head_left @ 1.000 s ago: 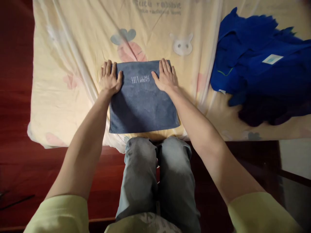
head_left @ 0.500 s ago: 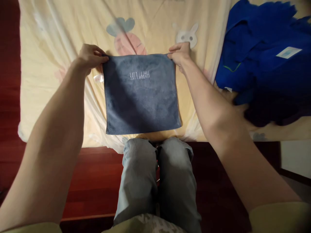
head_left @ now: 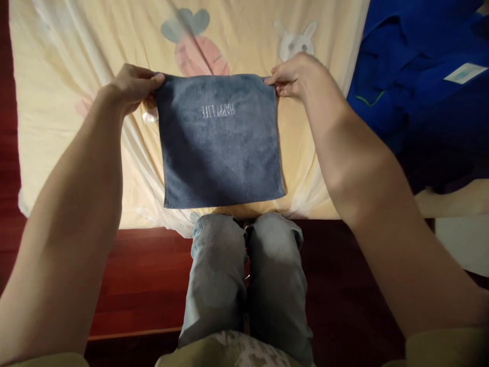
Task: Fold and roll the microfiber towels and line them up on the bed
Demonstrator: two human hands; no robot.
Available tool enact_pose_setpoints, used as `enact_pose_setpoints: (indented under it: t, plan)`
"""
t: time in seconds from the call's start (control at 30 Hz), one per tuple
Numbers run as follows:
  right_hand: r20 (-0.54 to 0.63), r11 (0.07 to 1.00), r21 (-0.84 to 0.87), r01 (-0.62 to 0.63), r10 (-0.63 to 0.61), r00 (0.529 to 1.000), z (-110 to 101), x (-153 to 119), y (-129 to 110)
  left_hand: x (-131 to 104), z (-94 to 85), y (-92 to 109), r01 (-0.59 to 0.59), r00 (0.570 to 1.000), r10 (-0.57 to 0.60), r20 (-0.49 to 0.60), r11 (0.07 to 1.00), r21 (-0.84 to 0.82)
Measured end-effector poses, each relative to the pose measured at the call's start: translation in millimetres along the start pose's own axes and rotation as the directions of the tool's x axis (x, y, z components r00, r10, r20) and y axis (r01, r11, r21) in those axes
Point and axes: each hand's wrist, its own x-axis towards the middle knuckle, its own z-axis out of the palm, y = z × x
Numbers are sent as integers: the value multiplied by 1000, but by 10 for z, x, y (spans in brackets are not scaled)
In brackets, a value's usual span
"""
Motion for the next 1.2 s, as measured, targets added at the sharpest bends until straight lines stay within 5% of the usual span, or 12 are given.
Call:
enact_pose_setpoints:
  t: [0.13,0.4,0.47,0.57,0.67,0.77,0.87,0.97,1.07,1.13,1.2]
  plan:
    - [88,932,-314,-182,219,972,-74,-72,-113,-114,-9,-121,-16,997,18,79,1000,-26]
    - [211,788,-609,-85,265,941,-85,-211,-287,-258,112,-232,-235,968,245,58,962,-140]
    - [241,831,-550,-77,246,939,-81,-217,-276,-260,131,-247,-262,960,275,58,951,-165]
    - [173,980,-195,-28,63,983,-42,-194,-156,-219,123,-309,-277,956,286,72,954,-117]
    - [-38,992,-6,124,-124,992,25,-136,36,-87,117,-403,-229,972,230,55,973,-18]
    - [-206,952,-203,230,-271,940,104,-130,202,78,201,-435,-150,987,155,-47,985,86]
    - [-317,782,-560,274,-507,801,218,-283,319,84,404,-333,-130,958,193,-211,951,281]
    - [-55,494,-748,444,-712,700,346,-518,446,-166,622,-167,-273,861,449,-240,805,528]
    - [323,396,-598,697,-676,662,393,-594,609,-470,702,-91,-527,764,641,69,559,640]
    - [334,485,-494,722,-660,673,359,-499,712,-557,656,-131,-517,812,565,144,584,626]
    - [246,562,-444,698,-673,698,299,-339,781,-529,560,-225,-389,895,440,72,691,610]
